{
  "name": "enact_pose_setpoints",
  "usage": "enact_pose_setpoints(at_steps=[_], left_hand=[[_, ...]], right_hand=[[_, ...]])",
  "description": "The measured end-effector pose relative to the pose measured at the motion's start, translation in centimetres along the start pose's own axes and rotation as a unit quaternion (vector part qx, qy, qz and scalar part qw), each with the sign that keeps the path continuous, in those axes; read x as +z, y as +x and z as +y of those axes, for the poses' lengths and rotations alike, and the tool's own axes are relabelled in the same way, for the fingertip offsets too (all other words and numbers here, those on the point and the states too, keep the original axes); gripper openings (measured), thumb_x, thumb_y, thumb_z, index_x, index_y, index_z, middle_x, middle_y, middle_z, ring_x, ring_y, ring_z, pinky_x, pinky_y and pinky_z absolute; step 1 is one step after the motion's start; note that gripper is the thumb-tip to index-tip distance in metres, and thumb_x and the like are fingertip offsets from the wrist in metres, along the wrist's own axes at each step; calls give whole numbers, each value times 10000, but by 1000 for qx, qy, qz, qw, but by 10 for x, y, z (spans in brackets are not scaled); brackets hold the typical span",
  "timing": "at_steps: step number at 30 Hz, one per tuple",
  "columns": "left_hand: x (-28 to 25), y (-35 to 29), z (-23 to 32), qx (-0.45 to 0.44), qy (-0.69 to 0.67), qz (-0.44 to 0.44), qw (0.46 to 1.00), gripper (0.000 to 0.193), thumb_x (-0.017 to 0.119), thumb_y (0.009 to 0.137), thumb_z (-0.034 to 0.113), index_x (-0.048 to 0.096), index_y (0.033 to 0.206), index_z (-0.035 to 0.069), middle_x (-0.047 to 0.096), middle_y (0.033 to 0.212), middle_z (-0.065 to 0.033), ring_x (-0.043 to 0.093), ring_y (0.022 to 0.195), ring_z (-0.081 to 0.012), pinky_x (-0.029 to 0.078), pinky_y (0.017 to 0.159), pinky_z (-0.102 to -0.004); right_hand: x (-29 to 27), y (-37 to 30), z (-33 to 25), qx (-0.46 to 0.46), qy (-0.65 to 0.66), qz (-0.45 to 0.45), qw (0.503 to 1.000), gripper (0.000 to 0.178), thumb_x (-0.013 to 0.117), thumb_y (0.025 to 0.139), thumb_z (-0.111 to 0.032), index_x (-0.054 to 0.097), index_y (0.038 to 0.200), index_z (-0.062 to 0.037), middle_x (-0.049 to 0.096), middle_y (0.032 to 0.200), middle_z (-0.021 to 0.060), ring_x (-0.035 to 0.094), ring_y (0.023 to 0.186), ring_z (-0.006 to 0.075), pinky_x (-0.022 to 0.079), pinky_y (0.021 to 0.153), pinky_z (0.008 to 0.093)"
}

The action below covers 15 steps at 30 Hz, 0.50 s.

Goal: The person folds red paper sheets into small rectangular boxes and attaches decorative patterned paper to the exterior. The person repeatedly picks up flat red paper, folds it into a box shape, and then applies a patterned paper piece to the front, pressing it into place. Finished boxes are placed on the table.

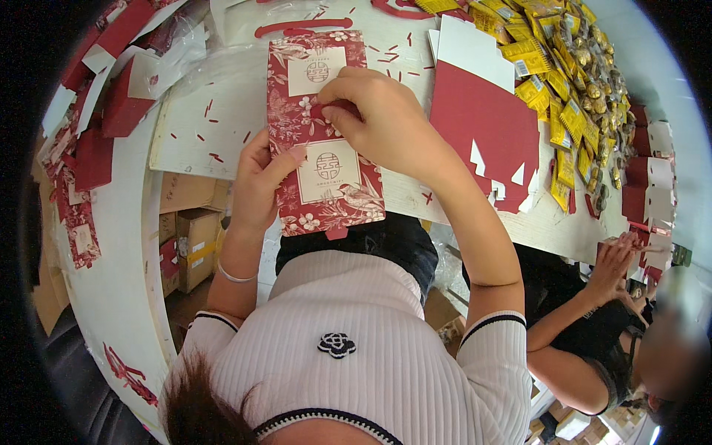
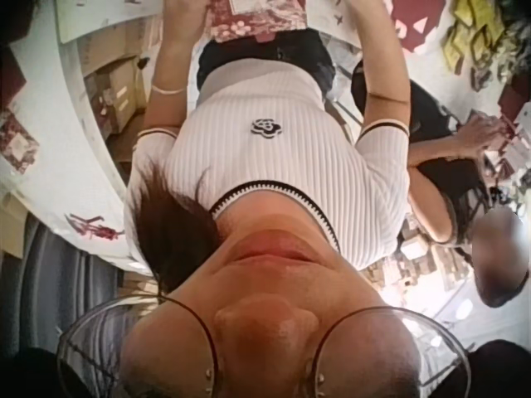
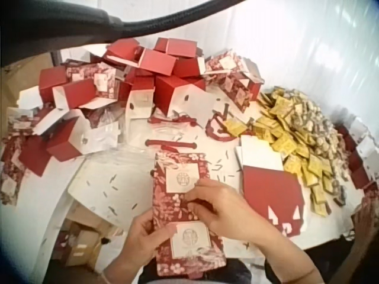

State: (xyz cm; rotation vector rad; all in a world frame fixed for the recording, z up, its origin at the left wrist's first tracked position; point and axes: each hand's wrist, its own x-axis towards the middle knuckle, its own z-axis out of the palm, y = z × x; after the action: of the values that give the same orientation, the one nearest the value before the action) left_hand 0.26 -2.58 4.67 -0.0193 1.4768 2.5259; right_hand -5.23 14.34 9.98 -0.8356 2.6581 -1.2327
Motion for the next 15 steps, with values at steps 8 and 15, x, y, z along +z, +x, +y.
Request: enact_pose_setpoints(at_steps=[8,15], left_hand=[[-12,9,-4,-40,-352,-120,928,366,342,910,243,477,1114,-29,571,1064,-129,570,963,-197,491,777,-328],[-2,15,-13,21,-30,-6,999,258,470,876,167,526,1034,-30,607,943,-103,610,754,-119,518,642,-245]], right_hand=[[2,-1,2,-58,-27,52,997,131,566,752,25,570,880,-3,554,768,106,557,677,233,446,608,287],[-4,9,-3,-69,-101,-33,992,95,562,754,21,582,845,2,576,763,102,580,682,219,453,610,290]])
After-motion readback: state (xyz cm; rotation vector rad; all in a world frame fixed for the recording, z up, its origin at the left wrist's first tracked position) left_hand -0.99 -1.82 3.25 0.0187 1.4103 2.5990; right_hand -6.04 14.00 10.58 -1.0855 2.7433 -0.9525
